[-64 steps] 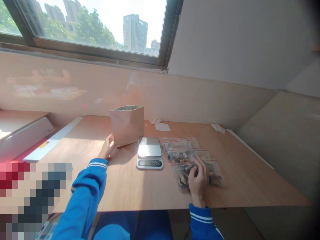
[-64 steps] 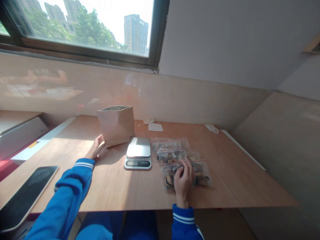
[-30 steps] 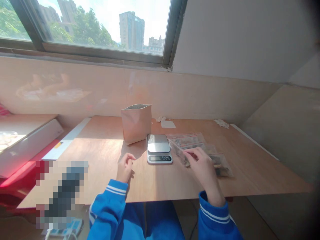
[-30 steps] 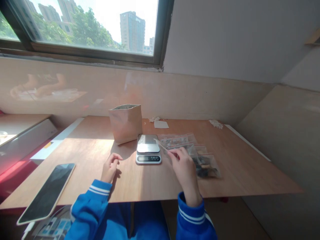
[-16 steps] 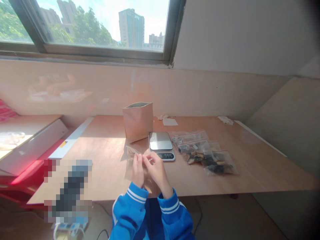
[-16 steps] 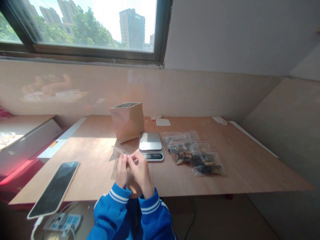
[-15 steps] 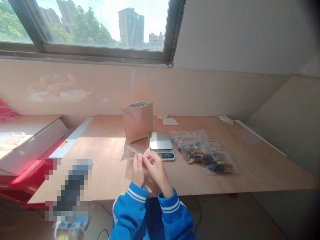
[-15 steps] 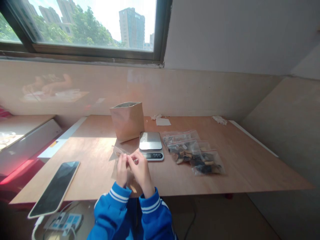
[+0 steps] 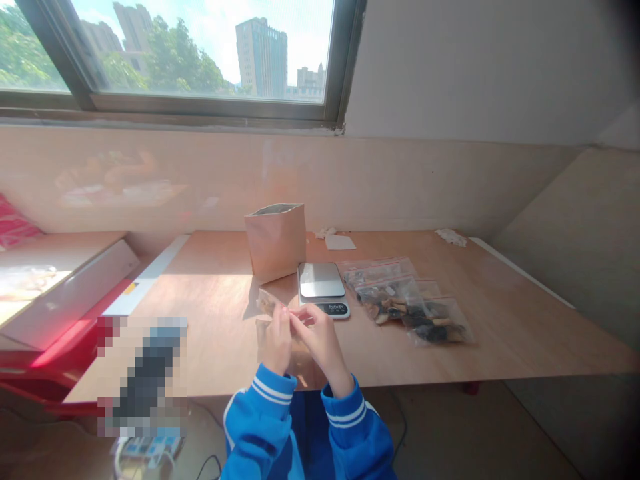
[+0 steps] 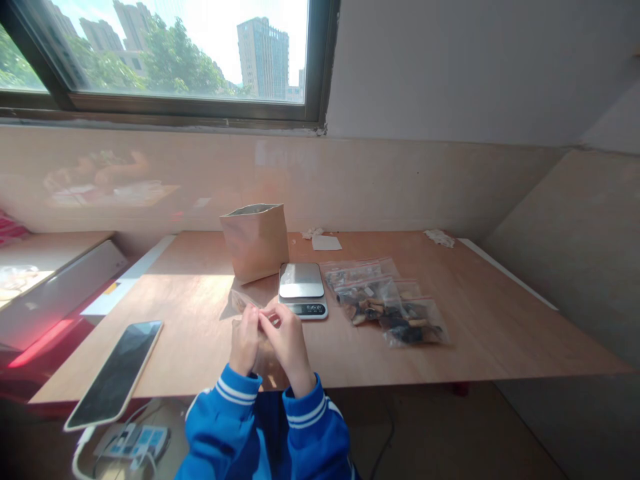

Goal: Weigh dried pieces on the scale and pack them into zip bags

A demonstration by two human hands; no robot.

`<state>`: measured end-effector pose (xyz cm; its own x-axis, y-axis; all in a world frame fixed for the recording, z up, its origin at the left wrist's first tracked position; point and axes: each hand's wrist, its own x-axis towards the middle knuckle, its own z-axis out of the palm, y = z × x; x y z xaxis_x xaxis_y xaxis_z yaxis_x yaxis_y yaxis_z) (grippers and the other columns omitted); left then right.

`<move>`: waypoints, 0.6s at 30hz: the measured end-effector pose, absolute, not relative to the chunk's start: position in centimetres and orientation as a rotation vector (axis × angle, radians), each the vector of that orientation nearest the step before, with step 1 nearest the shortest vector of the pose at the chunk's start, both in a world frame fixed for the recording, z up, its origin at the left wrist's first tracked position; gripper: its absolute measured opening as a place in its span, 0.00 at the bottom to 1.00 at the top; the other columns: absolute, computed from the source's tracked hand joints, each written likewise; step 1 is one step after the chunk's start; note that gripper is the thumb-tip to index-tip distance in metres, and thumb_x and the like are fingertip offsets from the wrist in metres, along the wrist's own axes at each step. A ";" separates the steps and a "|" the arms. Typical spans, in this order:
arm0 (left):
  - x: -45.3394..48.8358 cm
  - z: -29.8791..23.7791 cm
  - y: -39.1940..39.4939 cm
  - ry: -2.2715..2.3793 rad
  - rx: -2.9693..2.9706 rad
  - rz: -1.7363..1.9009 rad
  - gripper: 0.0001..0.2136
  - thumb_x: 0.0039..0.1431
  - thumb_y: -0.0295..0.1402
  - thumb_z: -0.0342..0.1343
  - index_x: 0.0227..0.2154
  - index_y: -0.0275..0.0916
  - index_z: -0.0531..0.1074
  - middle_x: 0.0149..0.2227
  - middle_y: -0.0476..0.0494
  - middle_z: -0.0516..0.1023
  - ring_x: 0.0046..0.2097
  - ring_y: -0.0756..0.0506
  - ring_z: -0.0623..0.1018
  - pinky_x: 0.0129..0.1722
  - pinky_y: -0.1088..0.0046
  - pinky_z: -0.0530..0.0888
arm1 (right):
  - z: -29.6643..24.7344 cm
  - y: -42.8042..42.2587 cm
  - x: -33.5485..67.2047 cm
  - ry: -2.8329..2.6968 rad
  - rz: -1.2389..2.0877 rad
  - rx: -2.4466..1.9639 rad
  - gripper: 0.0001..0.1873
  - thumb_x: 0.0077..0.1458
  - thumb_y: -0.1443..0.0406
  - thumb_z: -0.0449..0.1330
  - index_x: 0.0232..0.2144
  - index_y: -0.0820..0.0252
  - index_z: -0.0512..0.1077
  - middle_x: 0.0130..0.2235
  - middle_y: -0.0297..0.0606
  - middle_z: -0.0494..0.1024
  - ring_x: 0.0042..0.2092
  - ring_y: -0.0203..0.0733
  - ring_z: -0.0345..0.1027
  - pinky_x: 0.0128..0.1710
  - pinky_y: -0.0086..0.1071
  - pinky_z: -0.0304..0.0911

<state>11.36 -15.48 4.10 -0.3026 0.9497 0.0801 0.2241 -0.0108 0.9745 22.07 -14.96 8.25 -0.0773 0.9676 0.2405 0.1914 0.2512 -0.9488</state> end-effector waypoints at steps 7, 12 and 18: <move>11.5 5.8 -16.4 1.669 1.456 1.399 0.14 0.59 0.44 0.49 0.22 0.44 0.63 0.19 0.49 0.69 0.23 0.47 0.69 0.27 0.73 0.63 | 8.5 -15.0 22.7 -1.348 0.871 -1.217 0.15 0.55 0.54 0.60 0.25 0.59 0.71 0.26 0.37 0.78 0.27 0.41 0.73 0.29 0.31 0.67; 10.5 5.7 -16.8 1.662 1.409 1.497 0.18 0.59 0.44 0.48 0.17 0.43 0.58 0.15 0.52 0.63 0.22 0.49 0.65 0.27 0.75 0.64 | 8.5 -14.0 26.1 -0.977 0.642 -1.284 0.20 0.52 0.48 0.60 0.26 0.59 0.67 0.28 0.41 0.79 0.26 0.42 0.72 0.28 0.34 0.68; 11.7 4.2 -15.4 1.426 1.044 1.625 0.21 0.63 0.51 0.35 0.26 0.42 0.63 0.32 0.43 0.74 0.38 0.45 0.76 0.38 0.69 0.73 | 10.7 -15.5 24.7 -1.024 0.766 -1.084 0.18 0.56 0.50 0.59 0.29 0.58 0.67 0.30 0.39 0.79 0.25 0.38 0.72 0.28 0.33 0.69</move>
<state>11.71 -15.41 4.20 -0.4093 0.9057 0.1103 -0.0080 -0.1244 0.9922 24.72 -15.47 10.73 0.3567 0.8910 0.2807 -0.0179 0.3069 -0.9516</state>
